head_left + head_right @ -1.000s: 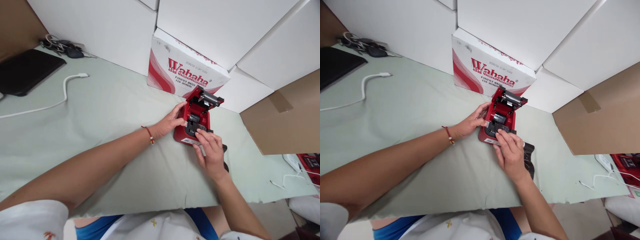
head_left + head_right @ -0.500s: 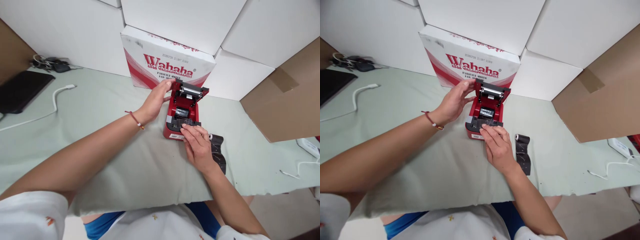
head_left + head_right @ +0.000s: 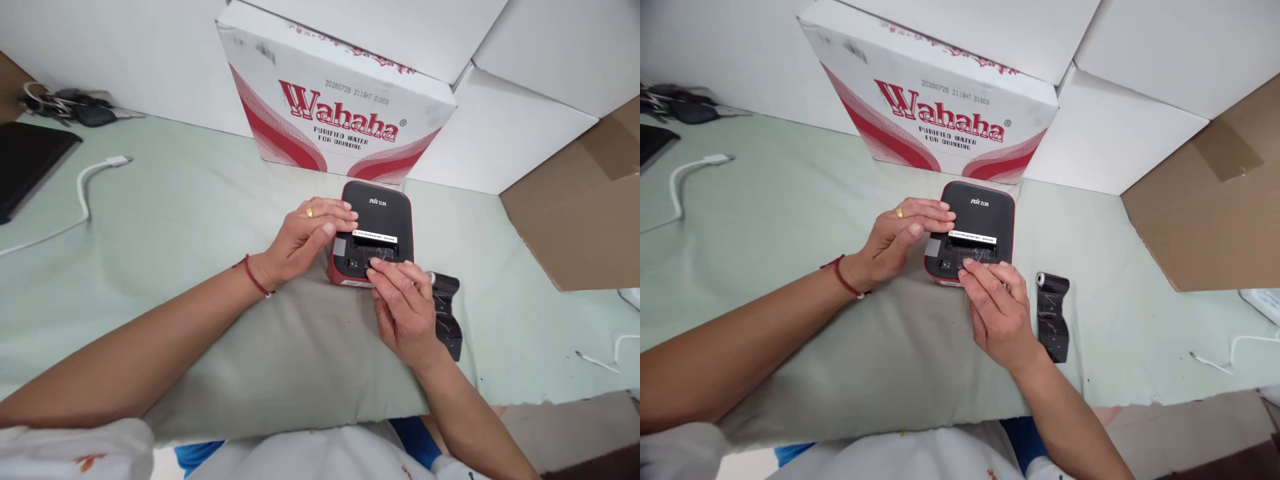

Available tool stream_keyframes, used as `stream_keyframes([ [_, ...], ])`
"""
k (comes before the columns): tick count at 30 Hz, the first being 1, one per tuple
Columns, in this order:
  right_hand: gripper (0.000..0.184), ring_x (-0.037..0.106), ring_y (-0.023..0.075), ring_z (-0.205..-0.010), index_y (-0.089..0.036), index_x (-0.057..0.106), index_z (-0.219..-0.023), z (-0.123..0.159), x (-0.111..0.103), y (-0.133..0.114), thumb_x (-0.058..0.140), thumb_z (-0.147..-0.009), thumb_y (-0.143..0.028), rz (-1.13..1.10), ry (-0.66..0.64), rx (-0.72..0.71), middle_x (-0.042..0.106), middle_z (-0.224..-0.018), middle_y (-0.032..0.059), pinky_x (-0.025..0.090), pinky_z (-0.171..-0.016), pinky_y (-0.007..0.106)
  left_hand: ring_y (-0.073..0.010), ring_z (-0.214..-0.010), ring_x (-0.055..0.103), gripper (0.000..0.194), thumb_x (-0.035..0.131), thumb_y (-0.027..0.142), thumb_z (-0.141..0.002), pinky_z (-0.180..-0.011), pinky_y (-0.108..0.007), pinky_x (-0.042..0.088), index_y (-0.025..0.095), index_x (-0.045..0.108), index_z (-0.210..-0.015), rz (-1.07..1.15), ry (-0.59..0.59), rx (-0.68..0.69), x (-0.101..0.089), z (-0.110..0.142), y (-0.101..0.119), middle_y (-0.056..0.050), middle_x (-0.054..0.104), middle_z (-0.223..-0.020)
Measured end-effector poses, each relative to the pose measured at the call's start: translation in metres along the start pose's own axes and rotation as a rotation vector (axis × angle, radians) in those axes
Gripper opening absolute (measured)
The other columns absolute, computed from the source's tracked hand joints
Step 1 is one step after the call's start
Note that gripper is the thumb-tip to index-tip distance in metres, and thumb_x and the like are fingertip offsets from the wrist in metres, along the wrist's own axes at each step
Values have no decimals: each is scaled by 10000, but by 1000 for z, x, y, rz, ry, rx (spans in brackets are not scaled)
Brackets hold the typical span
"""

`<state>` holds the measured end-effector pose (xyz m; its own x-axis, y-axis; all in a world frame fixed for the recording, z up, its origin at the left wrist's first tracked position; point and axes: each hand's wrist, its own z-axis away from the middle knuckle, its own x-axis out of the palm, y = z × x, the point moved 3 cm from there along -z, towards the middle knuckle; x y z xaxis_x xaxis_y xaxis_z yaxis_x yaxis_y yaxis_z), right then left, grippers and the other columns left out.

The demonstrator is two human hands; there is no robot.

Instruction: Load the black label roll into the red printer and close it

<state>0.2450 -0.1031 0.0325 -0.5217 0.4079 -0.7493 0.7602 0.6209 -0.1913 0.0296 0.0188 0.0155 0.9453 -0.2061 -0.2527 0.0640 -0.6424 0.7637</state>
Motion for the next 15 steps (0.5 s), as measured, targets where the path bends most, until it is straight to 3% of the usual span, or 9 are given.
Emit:
stream_keyframes([
  [5, 631, 754, 279, -1214, -309, 567, -1622, -1, 0, 1, 589, -1046, -55, 33, 18, -8, 834, -1378, 104, 599, -1100, 521, -338, -1285, 730, 341, 640, 558, -1051, -1231, -606, 510, 293, 838, -1134, -29, -105, 20, 0, -4, 2, -102, 855, -1239],
  [9, 654, 741, 288, -1265, -325, 548, -1639, -1, -1, 0, 601, -1044, -59, 35, -19, -10, 815, -1429, 100, 571, -1146, 539, -382, -1511, 577, 339, 757, 557, -969, -1364, -623, 361, 284, 797, -1165, 73, -128, -99, 2, -2, -3, -105, 770, -1423],
  [12, 655, 725, 284, -1286, -313, 561, -1626, -1, -3, 0, 609, -1032, -40, 7, -25, -15, 806, -1450, 100, 565, -1157, 528, -388, -1723, 331, 514, 804, 525, -919, -1447, -586, 217, 345, 719, -1393, 263, -56, -220, 9, 1, -11, -48, 548, -1726],
  [15, 651, 724, 286, -1281, -308, 556, -1632, -2, -3, 1, 596, -1037, -48, -13, -26, -8, 802, -1456, 102, 577, -1140, 526, -369, -1789, 192, 849, 825, 476, -866, -1470, -582, 158, 423, 493, -1645, 430, 1, -340, 17, 4, -19, 13, 351, -1861],
])
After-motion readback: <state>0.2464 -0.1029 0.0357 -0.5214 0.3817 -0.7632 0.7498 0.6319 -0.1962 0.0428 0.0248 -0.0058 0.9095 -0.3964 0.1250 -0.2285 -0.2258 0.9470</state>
